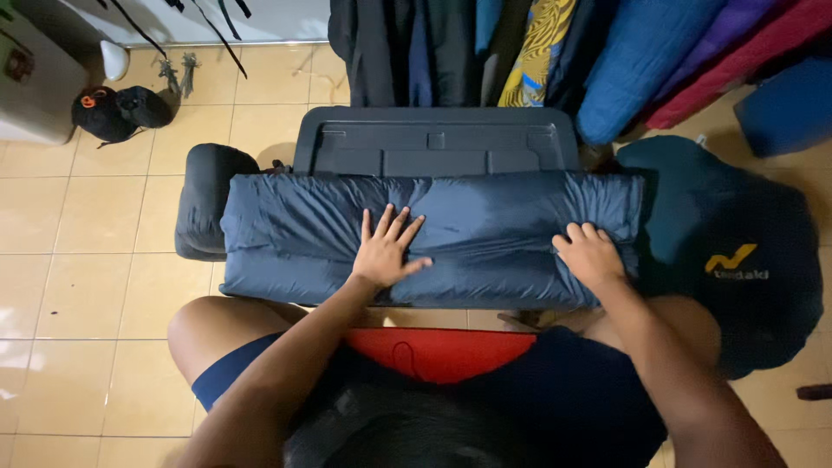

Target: The person folds a blue jacket by hand on top of a black plastic storage bin.

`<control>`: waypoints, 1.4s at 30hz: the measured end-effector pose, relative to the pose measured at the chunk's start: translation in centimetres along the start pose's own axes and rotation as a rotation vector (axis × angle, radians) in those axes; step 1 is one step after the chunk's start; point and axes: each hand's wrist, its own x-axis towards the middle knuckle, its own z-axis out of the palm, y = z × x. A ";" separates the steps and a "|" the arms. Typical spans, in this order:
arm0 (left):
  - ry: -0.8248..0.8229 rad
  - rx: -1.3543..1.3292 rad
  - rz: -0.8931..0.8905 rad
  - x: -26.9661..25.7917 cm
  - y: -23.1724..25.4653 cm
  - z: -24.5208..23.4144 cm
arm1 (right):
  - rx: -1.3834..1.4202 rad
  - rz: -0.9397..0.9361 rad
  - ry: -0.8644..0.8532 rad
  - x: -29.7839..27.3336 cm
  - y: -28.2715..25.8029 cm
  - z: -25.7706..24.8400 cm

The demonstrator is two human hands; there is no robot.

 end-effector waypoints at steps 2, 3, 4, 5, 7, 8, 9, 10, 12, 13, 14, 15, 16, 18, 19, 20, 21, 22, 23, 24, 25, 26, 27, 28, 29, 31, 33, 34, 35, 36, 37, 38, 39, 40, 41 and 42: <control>0.141 0.122 0.054 1.1 -1.0 2.7 | 0.041 0.001 -0.052 0.5 0.3 -0.4; 0.143 0.122 0.057 1.5 -1.6 3.8 | 0.039 0.004 -0.053 1.5 0.1 -0.7; 0.259 0.137 0.093 1.8 -2.0 4.9 | 0.112 0.059 -0.358 2.3 0.0 -1.0; 0.375 0.152 0.129 2.0 -2.4 6.1 | 0.184 0.116 -0.664 3.2 -0.2 -1.3; 0.426 0.157 0.149 2.5 -2.6 7.2 | 0.179 0.182 -0.890 5.6 -2.8 -2.0; 0.474 0.169 0.172 2.6 -2.9 7.6 | 0.179 0.251 -1.114 6.9 -4.3 -2.2; 0.475 0.169 0.171 2.9 -2.8 7.6 | 0.178 0.250 -1.113 9.0 -6.5 -6.6; 0.490 0.168 0.168 2.9 -2.8 7.6 | 0.299 0.204 -0.712 11.5 -8.6 -11.3; 0.497 0.167 0.165 2.9 -2.7 7.4 | 0.412 0.153 -0.312 15.8 -12.6 -16.7; 0.540 0.162 0.170 2.8 -2.6 7.2 | 0.463 0.106 -0.080 17.5 -14.6 -17.0; 0.589 0.159 0.175 2.9 -2.6 6.9 | 0.507 0.061 0.158 19.4 -16.5 -17.4; 0.586 0.162 0.174 2.9 -2.6 7.7 | 0.512 0.060 0.159 18.9 -18.7 -15.2; 0.581 0.158 0.160 3.1 -2.8 8.4 | 0.529 0.137 0.100 18.7 -20.8 -13.1; 0.581 0.161 0.146 3.3 -2.9 8.1 | 0.547 0.211 0.048 18.4 -22.8 -10.9; 0.549 0.177 0.139 3.2 -2.8 7.1 | 0.531 0.220 0.020 18.3 -22.6 -10.7; 0.506 0.184 0.127 2.4 -2.1 6.6 | 0.519 0.224 -0.022 17.5 -22.8 -10.7; 0.498 0.182 0.120 2.0 -2.3 5.8 | 0.524 0.218 -0.029 17.3 -22.4 -10.5; 0.419 0.188 0.105 1.6 -2.5 5.1 | 0.478 0.212 -0.038 17.1 -22.0 -10.4; 0.339 0.194 0.090 1.2 -2.7 4.3 | 0.433 0.205 -0.048 17.0 -21.7 -10.3; 0.345 0.197 0.084 0.9 -3.6 3.6 | 0.431 0.199 -0.041 16.9 -21.3 -10.3; 0.326 0.190 -0.047 0.5 -4.5 2.9 | 0.430 0.208 -0.081 16.8 -21.0 -10.2; 0.298 0.181 -0.180 -0.5 -5.3 2.4 | 0.435 0.213 -0.127 16.3 -21.0 -10.3; 0.295 0.183 -0.189 -1.0 -6.4 1.5 | 0.439 0.204 -0.126 16.4 -20.9 -10.3; 0.249 0.145 -0.316 -1.7 -7.4 0.7 | 0.428 0.211 -0.118 16.4 -21.0 -10.4; 0.202 0.106 -0.442 -2.4 -8.5 -0.1 | 0.418 0.219 -0.109 16.4 -21.1 -10.4; 0.216 0.081 -0.519 -3.1 -9.7 -0.9 | 0.390 0.211 -0.101 16.3 -21.3 -10.2; 0.236 0.051 -0.589 -3.2 -11.0 -1.7 | 0.353 0.209 -0.091 16.4 -21.4 -9.7; 0.202 0.023 -0.663 -3.2 -11.4 -2.0 | 0.336 0.217 -0.056 16.3 -21.5 -9.3; 0.167 -0.006 -0.738 -3.2 -11.8 -2.2 | 0.318 0.223 -0.022 16.1 -21.5 -8.9; 0.162 -0.010 -0.743 -2.9 -11.9 -2.4 | 0.319 0.217 -0.027 16.1 -21.5 -8.9; 0.108 -0.051 -0.771 -2.7 -12.1 -2.7 | 0.321 0.219 -0.008 16.0 -21.5 -8.9; 0.054 -0.090 -0.802 -2.5 -12.5 -3.0 | 0.326 0.219 0.013 16.2 -21.6 -9.0; 0.051 -0.091 -0.810 -2.5 -12.8 -2.6 | 0.329 0.211 0.011 15.9 -21.7 -8.9; 0.046 -0.131 -0.799 -2.4 -13.3 -2.3 | 0.328 0.215 0.017 16.0 -21.8 -8.8; 0.041 -0.170 -0.788 -2.3 -13.8 -2.2 | 0.327 0.219 0.024 16.0 -21.8 -8.7; 0.047 -0.167 -0.791 -2.4 -14.1 -2.3 | 0.328 0.217 0.030 16.1 -21.9 -8.6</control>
